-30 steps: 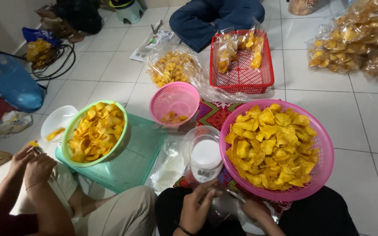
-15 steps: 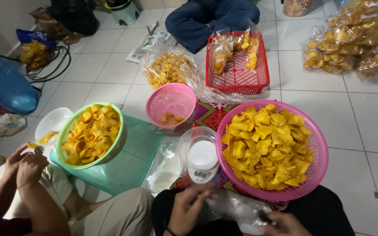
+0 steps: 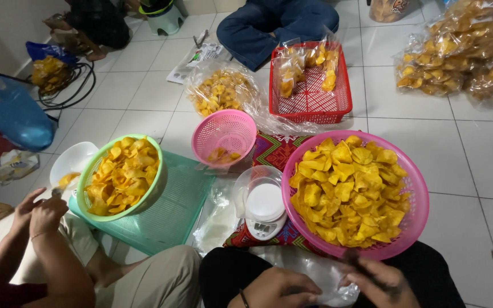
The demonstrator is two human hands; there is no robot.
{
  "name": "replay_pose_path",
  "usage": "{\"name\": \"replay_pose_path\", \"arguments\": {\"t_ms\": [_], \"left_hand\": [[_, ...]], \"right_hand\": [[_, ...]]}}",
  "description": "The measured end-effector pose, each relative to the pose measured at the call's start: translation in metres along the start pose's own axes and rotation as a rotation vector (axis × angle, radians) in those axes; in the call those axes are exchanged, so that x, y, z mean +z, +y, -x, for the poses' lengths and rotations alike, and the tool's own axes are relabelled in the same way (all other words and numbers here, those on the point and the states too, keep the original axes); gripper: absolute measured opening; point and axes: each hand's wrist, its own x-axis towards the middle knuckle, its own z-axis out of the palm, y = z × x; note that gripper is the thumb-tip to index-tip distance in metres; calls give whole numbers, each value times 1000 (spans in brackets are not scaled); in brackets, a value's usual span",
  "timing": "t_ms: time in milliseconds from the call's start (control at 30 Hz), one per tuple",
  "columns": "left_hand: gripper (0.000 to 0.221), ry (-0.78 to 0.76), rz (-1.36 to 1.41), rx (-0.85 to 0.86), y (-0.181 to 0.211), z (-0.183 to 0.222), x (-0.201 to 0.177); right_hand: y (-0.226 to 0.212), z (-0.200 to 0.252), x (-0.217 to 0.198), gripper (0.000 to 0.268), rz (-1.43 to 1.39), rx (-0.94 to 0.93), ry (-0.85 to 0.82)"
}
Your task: Manually packaging fried chips into plastic bags using tongs and a digital scale on the floor.
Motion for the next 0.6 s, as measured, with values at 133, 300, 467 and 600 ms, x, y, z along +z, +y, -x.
{"name": "replay_pose_path", "arguments": {"t_ms": [133,300,467,600], "left_hand": [[14,49,121,-150,-13,4,-2],[9,314,463,-283,-49,1,12],[31,395,925,-198,-69,-10,22],[11,523,782,-259,-63,-22,25]], "right_hand": [[-39,5,-10,36,-190,96,382],[-55,8,-29,23,-276,-106,622],[-72,8,-22,32,-263,-67,691],[-60,7,-28,30,-316,-113,642]]}}
